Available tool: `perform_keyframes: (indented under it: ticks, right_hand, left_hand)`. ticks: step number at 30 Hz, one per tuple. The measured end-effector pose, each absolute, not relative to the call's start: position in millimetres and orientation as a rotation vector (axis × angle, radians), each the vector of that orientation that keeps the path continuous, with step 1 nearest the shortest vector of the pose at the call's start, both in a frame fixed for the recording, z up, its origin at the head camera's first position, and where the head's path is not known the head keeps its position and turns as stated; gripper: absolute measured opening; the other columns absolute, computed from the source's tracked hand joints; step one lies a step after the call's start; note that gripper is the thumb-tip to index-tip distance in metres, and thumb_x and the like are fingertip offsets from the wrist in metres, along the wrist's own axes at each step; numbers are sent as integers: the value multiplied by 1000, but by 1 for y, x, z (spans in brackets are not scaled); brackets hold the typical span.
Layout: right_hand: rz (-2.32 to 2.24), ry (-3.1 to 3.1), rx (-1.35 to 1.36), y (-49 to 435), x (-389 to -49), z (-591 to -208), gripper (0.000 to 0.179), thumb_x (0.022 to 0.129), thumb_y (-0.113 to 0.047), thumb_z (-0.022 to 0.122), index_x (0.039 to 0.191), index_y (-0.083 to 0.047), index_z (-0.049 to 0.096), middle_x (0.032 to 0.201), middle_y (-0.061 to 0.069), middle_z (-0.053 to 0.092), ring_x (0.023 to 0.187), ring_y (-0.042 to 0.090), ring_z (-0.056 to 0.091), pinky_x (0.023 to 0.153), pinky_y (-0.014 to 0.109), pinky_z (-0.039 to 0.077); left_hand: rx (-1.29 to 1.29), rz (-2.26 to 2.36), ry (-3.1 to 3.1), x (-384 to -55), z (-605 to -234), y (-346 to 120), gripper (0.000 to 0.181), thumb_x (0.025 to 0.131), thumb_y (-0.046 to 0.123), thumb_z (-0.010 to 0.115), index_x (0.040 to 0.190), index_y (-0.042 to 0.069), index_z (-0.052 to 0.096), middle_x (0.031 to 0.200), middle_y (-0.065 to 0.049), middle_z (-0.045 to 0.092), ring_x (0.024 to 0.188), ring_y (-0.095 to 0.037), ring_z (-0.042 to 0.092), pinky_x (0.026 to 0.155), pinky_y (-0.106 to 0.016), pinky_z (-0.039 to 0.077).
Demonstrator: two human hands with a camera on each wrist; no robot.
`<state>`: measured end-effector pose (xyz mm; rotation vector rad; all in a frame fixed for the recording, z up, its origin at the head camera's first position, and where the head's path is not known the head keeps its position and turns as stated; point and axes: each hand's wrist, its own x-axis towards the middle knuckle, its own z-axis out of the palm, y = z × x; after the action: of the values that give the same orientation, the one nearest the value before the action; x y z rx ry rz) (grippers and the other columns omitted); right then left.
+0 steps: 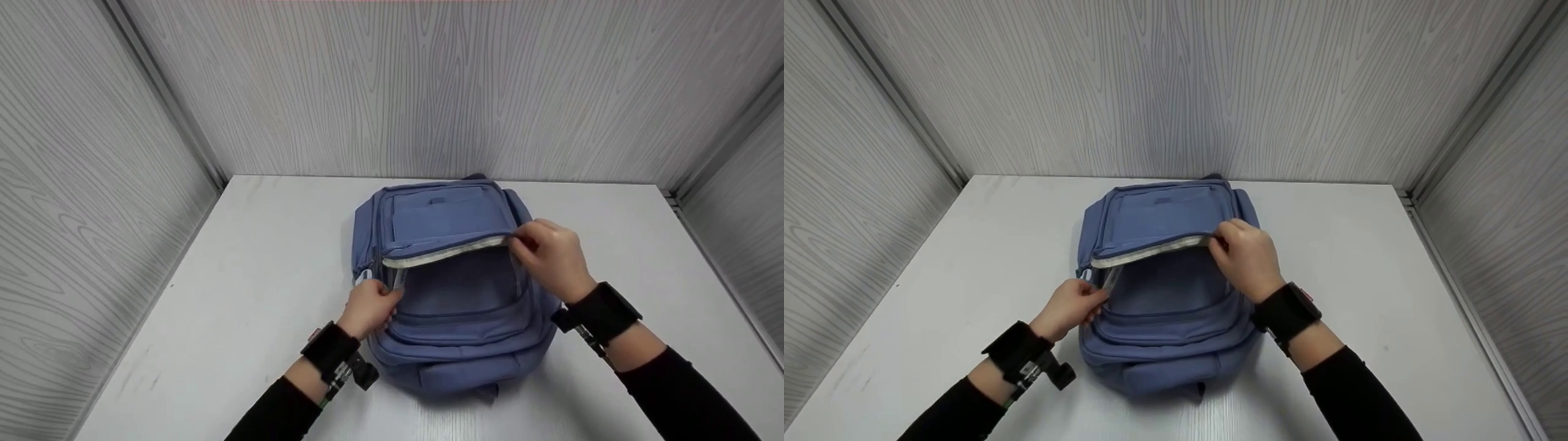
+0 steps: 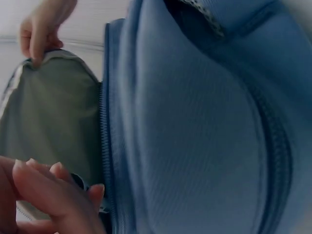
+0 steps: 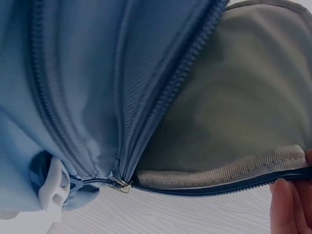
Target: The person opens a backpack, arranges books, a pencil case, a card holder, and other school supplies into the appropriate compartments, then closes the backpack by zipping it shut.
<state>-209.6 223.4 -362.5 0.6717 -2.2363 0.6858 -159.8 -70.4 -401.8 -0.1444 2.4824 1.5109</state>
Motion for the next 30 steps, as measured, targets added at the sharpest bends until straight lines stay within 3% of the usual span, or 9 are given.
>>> perform_keyframes:
  ticks: [6,10,16,18,21,24,26,30]
  right_hand:
    - [675,-2258,706,229,-199,-369,8,77,5,74,79,0,68,70,9,63,59,17,59,55,28,48]
    - [676,-2260,707,230,-198,-371,8,77,5,73,79,-1,68,71,9,64,59,18,61,56,28,49]
    - [689,-2285,722,232,-196,-375,9,77,4,75,79,-1,69,72,10,65,61,17,62,56,27,50]
    - [681,-2296,737,233,-194,-376,9,77,3,77,80,-2,69,73,10,65,61,16,62,56,27,51]
    - [653,-2300,764,235,-191,-380,12,75,2,78,79,-4,69,73,8,65,62,15,61,56,27,50]
    - [608,-2293,809,239,-187,-386,16,72,2,81,79,-7,69,73,5,64,64,13,58,57,26,47]
    - [577,-2300,846,242,-183,-391,19,70,1,82,79,-9,69,74,4,63,66,13,58,59,26,46]
    - [523,-2318,904,248,-177,-399,26,66,1,86,81,-11,69,77,2,61,72,14,58,63,28,48]
  left_hand:
    - [-17,1320,2931,-172,-419,-54,31,85,27,75,64,13,55,64,0,59,57,-11,51,54,-27,42]
    - [-14,1276,2981,-173,-427,-51,27,82,31,78,67,13,64,68,-3,68,60,-12,56,56,-30,43]
    - [75,1246,2973,-162,-427,-62,33,84,27,77,61,14,57,58,5,52,54,-8,45,52,-24,34]
    - [104,1228,3002,-158,-426,-67,29,84,21,75,61,13,58,58,4,53,54,-9,45,52,-24,35]
    - [164,1189,3069,-152,-422,-76,11,84,13,73,73,10,73,68,1,69,61,-13,59,56,-28,45]
    - [169,1189,3101,-148,-419,-84,9,85,11,71,87,8,80,81,-5,76,75,-18,70,66,-34,55]
    - [185,1197,3156,-145,-418,-88,12,86,10,71,93,6,79,88,-7,77,81,-20,72,72,-36,57]
    - [391,1200,3329,-142,-417,-84,9,86,8,71,93,5,76,87,-7,72,79,-18,67,71,-34,55]
